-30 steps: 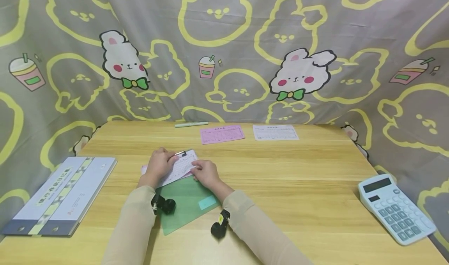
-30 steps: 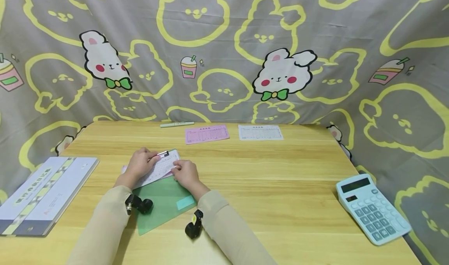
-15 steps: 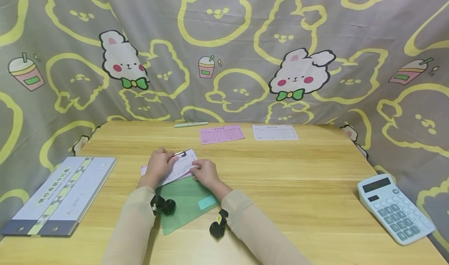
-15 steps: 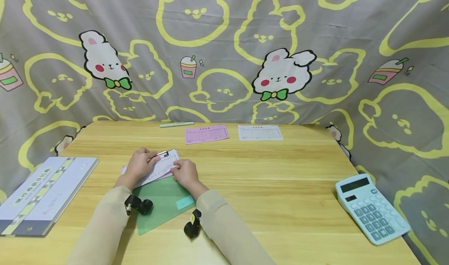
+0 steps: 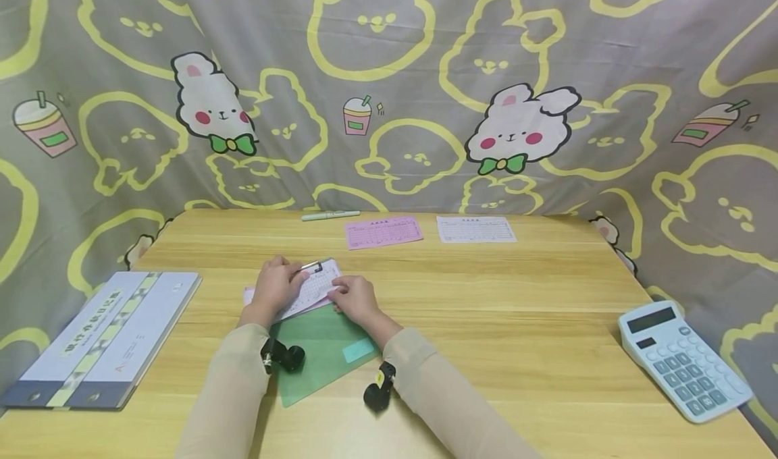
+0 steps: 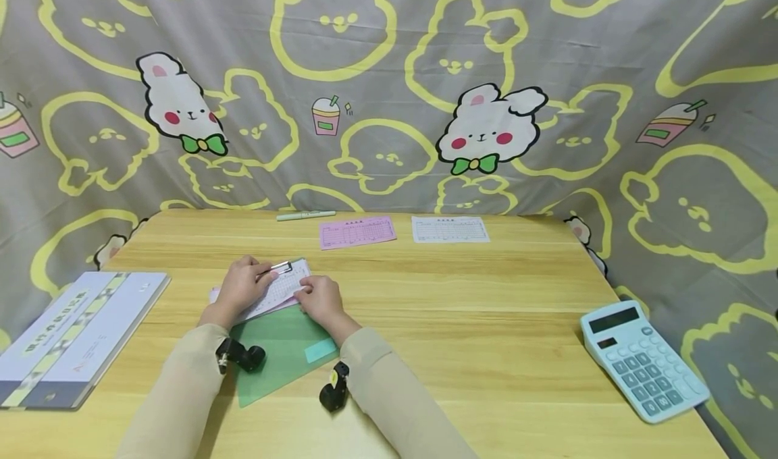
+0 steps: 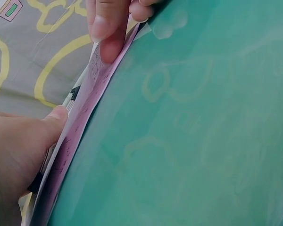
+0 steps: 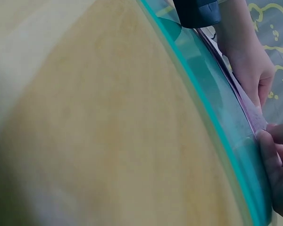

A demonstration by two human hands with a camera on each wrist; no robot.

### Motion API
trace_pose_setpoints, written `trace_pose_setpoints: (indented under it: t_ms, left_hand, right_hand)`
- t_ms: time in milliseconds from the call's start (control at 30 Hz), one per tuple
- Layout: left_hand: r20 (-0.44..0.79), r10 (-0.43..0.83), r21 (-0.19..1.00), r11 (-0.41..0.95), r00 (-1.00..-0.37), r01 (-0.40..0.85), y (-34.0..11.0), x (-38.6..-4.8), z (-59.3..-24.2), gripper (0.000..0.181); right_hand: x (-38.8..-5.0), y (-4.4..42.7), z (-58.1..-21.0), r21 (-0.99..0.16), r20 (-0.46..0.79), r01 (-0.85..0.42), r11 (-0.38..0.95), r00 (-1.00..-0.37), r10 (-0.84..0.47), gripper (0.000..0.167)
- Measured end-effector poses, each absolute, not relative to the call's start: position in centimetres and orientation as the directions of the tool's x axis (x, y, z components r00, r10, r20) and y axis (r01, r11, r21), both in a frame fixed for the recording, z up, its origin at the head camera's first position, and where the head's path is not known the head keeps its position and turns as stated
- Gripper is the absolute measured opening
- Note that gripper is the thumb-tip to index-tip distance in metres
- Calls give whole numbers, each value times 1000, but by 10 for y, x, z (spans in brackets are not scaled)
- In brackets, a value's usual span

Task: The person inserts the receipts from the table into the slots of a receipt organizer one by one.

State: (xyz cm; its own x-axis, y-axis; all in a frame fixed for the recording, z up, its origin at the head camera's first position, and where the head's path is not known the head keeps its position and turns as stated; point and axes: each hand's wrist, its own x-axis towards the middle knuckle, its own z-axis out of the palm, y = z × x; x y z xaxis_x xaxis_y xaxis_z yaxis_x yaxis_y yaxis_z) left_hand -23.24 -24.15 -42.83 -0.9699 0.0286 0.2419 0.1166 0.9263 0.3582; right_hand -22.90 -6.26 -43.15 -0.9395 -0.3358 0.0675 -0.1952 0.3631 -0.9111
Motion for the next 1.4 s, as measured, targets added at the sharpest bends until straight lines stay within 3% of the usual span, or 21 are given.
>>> trace_pose_setpoints:
  t_ms: [333, 533, 733, 1000, 1200, 1267, 1400]
  left_hand:
    - [258, -27, 437, 895, -966, 92, -243, -233, -436, 38]
    - [271, -50, 468, 879, -961, 86, -239, -232, -439, 39]
    - [288, -65, 472, 878, -956, 83, -238, -231, -441, 39]
    - [290, -77, 481, 873, -954, 76, -240, -230, -442, 39]
    - [270, -94, 496, 867, -958, 54, -240, -228, -441, 39]
    - [270, -96, 500, 864, -958, 54, -240, -229, -440, 39]
    - [275, -92, 499, 865, -957, 60, -238, -230, -440, 39]
  right_hand:
    - [-231, -52, -427, -975, -3, -89, 202, -910, -415, 33]
    - [-238, -24, -417, -970, -40, -73, 232, -892, -449, 36]
    - [-257, 23, -406, -956, 32, -153, 249, -903, -429, 34]
    - [-287, 90, -401, -949, 119, -195, 246, -948, -294, 32]
    - [-316, 133, -402, -996, 15, -20, 89, -998, -61, 35]
    - [-328, 148, -402, -992, -13, 17, 124, -1000, 28, 37]
    - [-345, 174, -402, -957, 60, -27, 288, -992, 109, 40]
